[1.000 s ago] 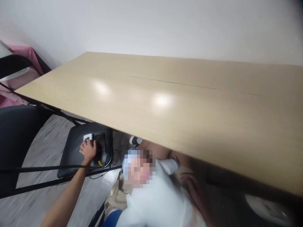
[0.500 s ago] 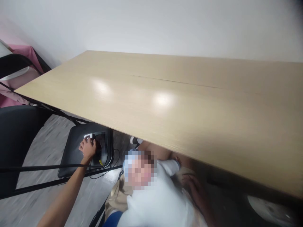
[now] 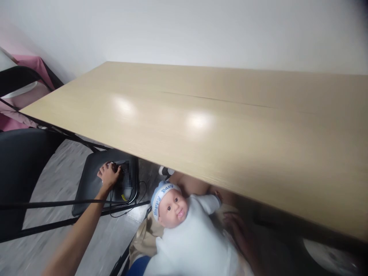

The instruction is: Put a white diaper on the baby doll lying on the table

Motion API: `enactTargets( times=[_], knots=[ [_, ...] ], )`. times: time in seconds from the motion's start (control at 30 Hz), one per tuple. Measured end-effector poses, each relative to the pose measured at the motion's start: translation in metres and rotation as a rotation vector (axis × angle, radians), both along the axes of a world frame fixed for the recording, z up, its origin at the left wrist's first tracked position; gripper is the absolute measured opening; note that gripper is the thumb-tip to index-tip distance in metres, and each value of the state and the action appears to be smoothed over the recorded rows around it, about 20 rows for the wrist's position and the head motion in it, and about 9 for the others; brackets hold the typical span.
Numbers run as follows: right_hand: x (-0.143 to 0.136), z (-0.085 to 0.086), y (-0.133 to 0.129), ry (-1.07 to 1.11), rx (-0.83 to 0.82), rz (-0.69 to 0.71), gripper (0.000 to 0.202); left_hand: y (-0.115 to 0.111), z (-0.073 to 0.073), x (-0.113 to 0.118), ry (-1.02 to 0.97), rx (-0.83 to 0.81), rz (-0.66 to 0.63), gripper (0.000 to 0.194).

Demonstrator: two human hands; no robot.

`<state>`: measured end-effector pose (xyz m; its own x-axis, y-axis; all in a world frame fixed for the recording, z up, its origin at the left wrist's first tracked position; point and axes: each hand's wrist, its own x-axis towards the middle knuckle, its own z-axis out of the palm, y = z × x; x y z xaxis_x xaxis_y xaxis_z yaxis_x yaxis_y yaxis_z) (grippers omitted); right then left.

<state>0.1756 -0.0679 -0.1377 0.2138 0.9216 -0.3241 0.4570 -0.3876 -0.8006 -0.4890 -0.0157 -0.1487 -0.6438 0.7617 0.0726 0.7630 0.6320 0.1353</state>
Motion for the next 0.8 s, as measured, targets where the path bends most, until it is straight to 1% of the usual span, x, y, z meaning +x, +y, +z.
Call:
enactTargets(
  times=[0.07, 0.17, 0.23, 0.4, 0.57, 0.7, 0.8],
  knots=[
    [0.000, 0.001, 0.001, -0.006, 0.018, 0.007, 0.044, -0.011, 0.000, 0.007, -0.016, 0.004, 0.001, 0.064],
    [-0.002, 0.005, 0.002, -0.010, 0.010, -0.007, 0.047, -0.026, -0.002, 0.017, -0.036, 0.008, 0.021, 0.059],
    [-0.003, 0.007, 0.003, -0.010, -0.003, -0.026, 0.049, -0.032, -0.004, 0.023, -0.045, 0.015, 0.038, 0.058],
    [-0.001, 0.005, 0.003, -0.023, -0.009, -0.010, 0.049, -0.037, -0.008, 0.034, -0.066, 0.030, 0.062, 0.060],
    [0.001, -0.001, 0.001, -0.017, -0.037, -0.008, 0.053, -0.043, -0.010, 0.039, -0.078, 0.037, 0.046, 0.059],
    [0.000, -0.002, 0.001, -0.014, 0.009, 0.019, 0.051, -0.045, -0.010, 0.040, -0.074, 0.043, 0.052, 0.060],
    [-0.001, -0.003, 0.000, -0.006, 0.048, 0.024, 0.044, -0.043, -0.010, 0.040, -0.071, 0.045, 0.061, 0.060]
  ],
)
